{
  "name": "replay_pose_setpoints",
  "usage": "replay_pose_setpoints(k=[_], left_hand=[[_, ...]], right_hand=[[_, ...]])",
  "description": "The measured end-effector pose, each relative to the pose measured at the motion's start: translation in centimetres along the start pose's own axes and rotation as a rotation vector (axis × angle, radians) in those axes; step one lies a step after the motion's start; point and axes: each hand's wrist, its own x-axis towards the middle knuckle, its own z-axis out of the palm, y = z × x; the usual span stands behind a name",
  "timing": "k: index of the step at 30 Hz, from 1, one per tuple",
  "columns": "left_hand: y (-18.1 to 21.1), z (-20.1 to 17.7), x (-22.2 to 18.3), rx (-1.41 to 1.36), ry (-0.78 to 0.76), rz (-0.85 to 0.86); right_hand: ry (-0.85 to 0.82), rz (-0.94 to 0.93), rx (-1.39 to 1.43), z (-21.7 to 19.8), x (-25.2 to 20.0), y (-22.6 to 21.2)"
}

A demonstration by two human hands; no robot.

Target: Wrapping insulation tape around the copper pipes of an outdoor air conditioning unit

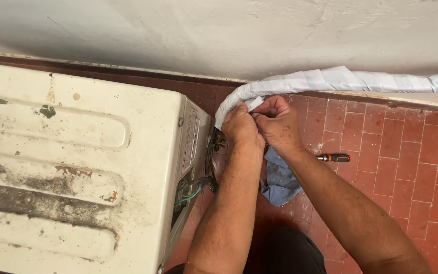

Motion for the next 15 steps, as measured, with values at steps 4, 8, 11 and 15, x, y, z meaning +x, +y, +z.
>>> replay_pose_setpoints(k=[4, 8, 11, 15], left_hand=[[0.7, 0.2, -1.3, -0.123, -0.063, -0.084], [0.7, 0.1, -1.6, -0.111, -0.082, -0.040], [1.1, -0.5, -1.4, -0.112, -0.092, -0.031], [1.3, -0.5, -1.0, -0.143, -0.084, -0.034]], right_hand=[[-0.078, -0.531, -0.633, -1.5, -0.8, -5.1], [-0.354, -1.032, -1.301, -1.3, 1.4, -7.4], [-0.457, -1.105, -1.441, -1.2, 3.0, -7.0], [-0.454, -1.191, -1.547, -1.1, 4.2, -6.1]])
